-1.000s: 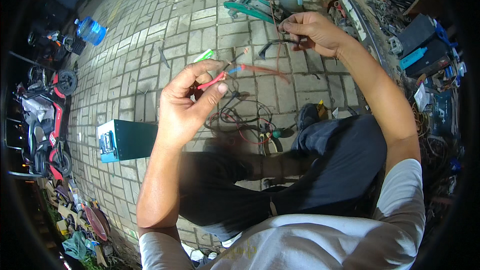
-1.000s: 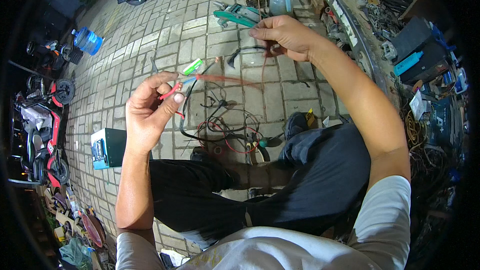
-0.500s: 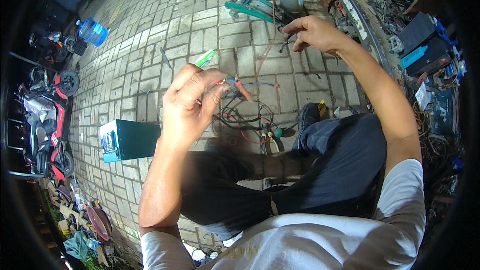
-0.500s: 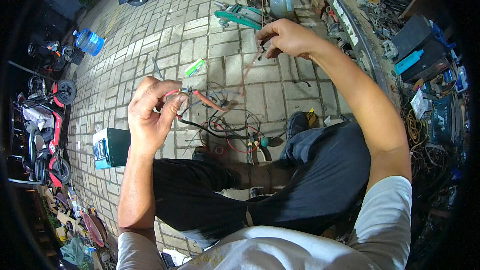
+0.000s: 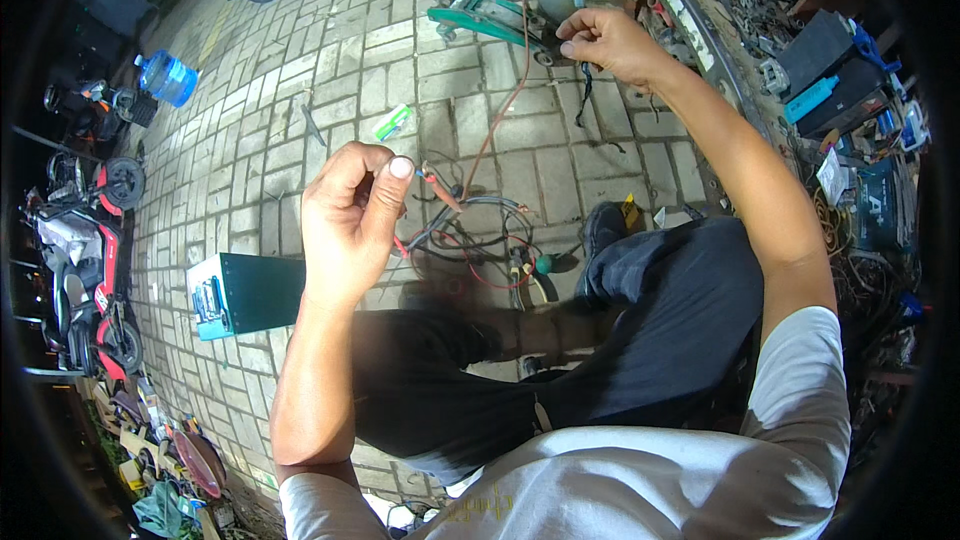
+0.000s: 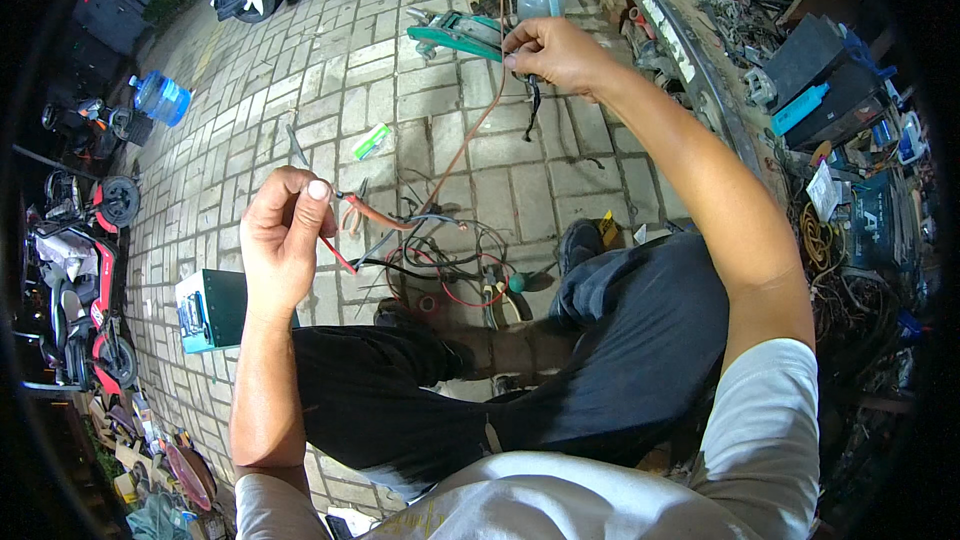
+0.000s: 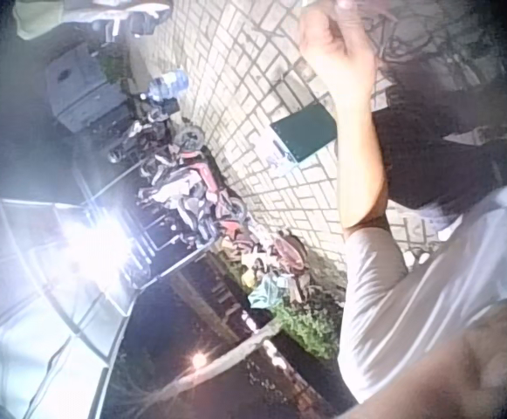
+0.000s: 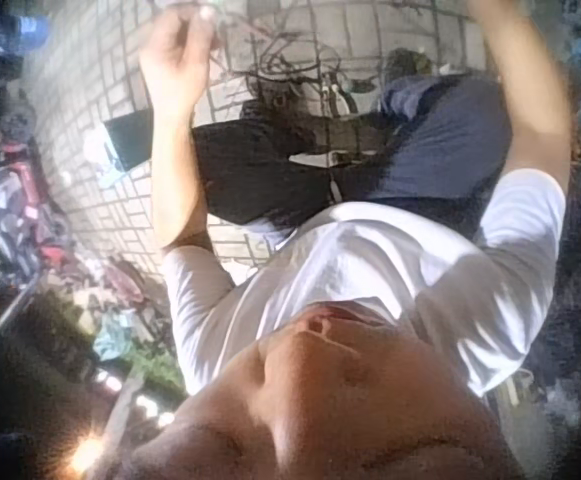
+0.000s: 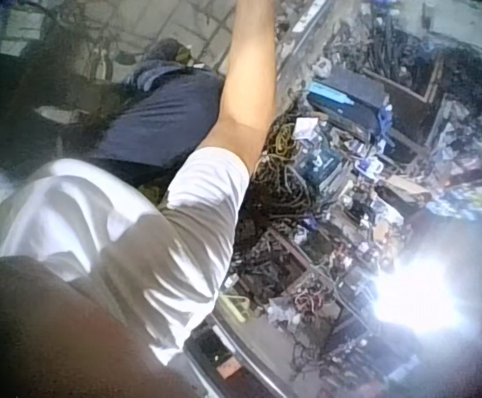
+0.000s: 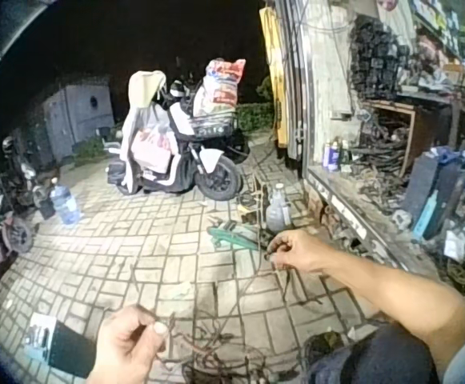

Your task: The person sits on the floor and repairs electrical wires. They strip insulation from wire ends using pliers, twist the exposed strands together, and wrap the connections with red electrical tape.

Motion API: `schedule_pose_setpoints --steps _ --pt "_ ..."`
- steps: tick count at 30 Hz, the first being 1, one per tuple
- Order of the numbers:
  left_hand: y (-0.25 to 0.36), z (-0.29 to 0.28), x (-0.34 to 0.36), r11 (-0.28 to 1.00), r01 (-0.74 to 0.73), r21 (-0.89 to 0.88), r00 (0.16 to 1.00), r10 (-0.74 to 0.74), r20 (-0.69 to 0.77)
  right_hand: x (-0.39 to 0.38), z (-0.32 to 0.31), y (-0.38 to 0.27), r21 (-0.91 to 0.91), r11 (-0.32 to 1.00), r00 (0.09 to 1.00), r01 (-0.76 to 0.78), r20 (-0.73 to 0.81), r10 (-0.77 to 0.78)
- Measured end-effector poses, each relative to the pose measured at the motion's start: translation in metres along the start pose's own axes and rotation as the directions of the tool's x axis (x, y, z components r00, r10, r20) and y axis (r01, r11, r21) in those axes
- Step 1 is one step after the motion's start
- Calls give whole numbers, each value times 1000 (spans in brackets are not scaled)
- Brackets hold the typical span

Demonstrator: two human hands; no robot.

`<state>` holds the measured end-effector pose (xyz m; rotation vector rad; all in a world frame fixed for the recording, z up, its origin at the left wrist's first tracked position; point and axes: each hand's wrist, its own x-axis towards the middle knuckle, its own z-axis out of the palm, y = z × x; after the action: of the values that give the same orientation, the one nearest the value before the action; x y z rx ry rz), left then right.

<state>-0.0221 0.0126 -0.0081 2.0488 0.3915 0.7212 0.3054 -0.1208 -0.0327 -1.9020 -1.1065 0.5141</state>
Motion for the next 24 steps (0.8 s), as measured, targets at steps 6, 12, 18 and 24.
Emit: schedule_pose_setpoints --steps 6,12,18,24 --pt "-2 1 0 1000 -8 12 999 7 36 0 -6 5 -5 999 998 -36 41 36" --pt "2 1 -1 996 74 -42 997 -73 35 2 -7 14 97 995 998 -18 61 12" --pt "6 1 -1 988 138 -70 990 -139 1 5 -17 44 -577 816 997 37 -29 -66" --pt "15 1 -2 993 91 -77 995 -94 -37 6 -13 70 -818 575 958 -9 -171 -229"
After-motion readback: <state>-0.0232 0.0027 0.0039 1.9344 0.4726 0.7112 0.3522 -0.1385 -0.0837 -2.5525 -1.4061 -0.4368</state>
